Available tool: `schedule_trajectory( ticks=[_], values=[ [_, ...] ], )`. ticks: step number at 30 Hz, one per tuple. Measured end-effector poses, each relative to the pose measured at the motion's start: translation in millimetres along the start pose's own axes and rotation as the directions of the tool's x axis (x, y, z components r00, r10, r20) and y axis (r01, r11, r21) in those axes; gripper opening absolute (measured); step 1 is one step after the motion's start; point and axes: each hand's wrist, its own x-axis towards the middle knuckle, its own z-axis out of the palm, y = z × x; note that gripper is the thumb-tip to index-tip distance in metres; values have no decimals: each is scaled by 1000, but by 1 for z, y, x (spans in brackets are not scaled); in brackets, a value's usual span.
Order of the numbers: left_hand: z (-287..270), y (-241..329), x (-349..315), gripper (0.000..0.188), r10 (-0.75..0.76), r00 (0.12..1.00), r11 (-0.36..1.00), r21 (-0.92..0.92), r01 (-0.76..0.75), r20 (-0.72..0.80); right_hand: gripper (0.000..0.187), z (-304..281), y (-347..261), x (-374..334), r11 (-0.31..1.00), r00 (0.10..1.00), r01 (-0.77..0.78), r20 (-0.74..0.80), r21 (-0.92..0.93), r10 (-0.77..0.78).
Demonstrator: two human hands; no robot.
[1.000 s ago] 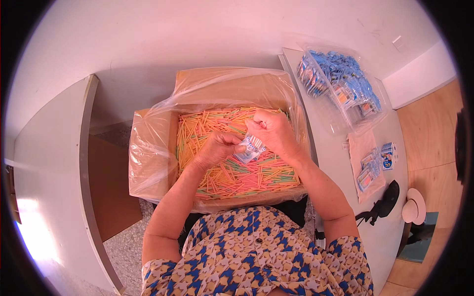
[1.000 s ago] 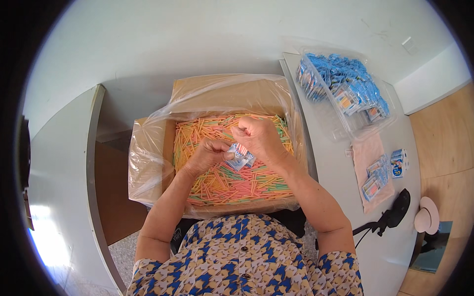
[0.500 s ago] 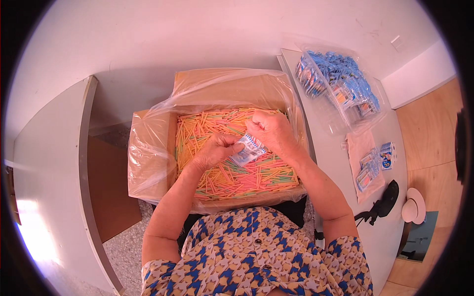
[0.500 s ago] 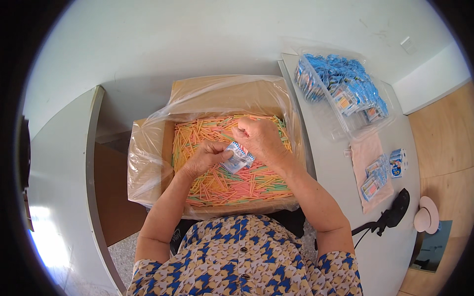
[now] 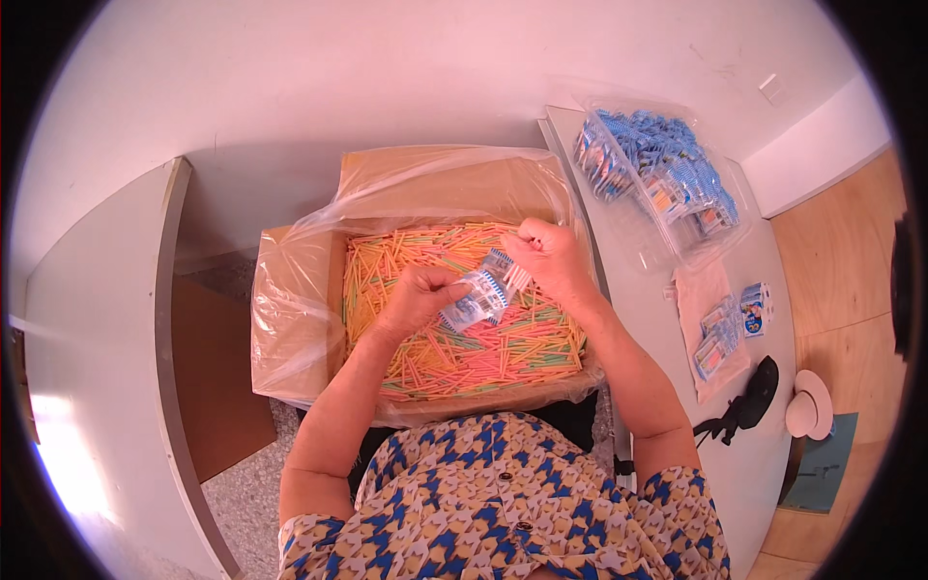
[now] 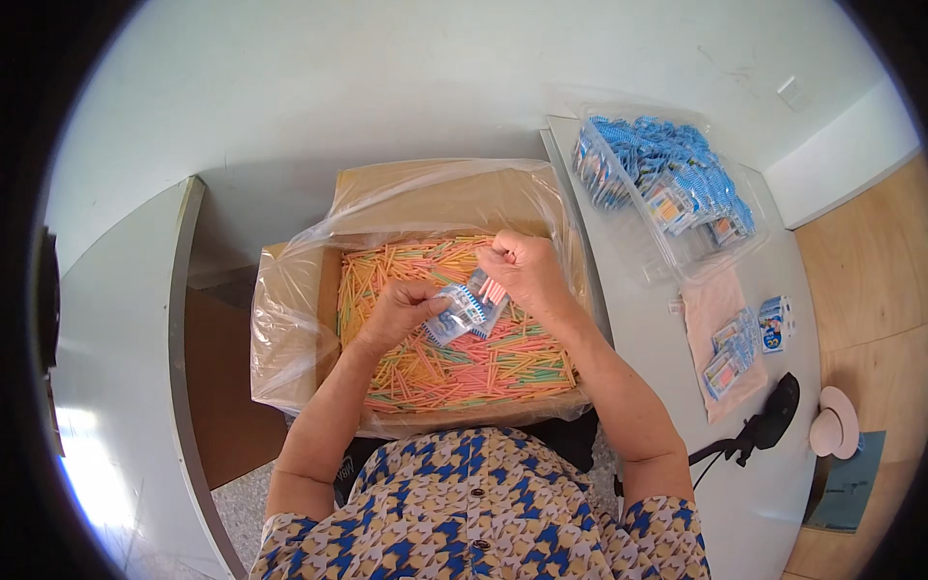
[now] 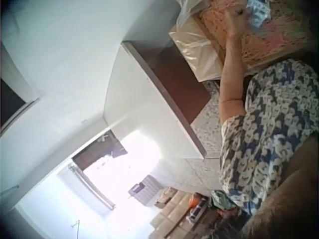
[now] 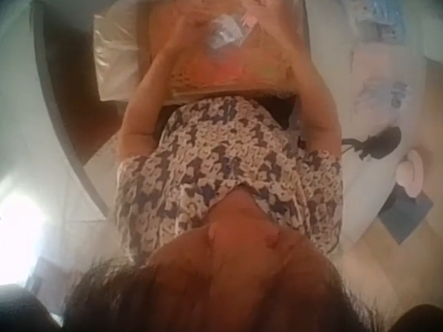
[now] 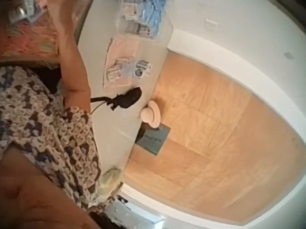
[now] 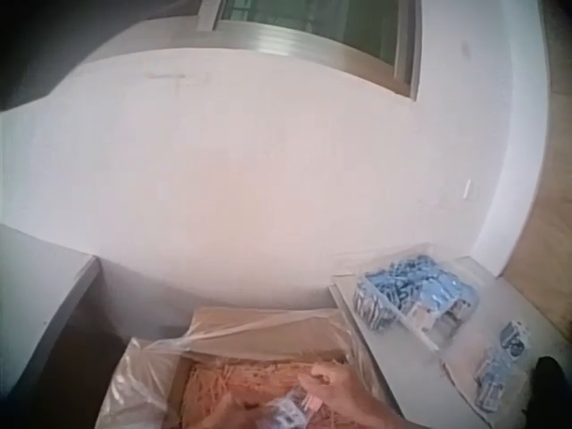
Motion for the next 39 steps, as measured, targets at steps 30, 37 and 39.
schedule_trajectory(
  ticks=[30, 37, 39],
  values=[
    [6, 2, 0, 18, 111, 994, 914, -394, -96, 14, 26, 6, -32, -14, 860, 892, 451, 102, -240, -440],
    [1, 2, -5, 30, 184, 983, 977, -108, -184, -11, 26, -12, 2, -52, 818, 888, 442, 51, -368, -457],
    [-1, -2, -5, 30, 281, 959, 952, -114, -285, -46, 25, -52, -10, -79, 952, 973, 232, 34, -201, -230]
  ],
)
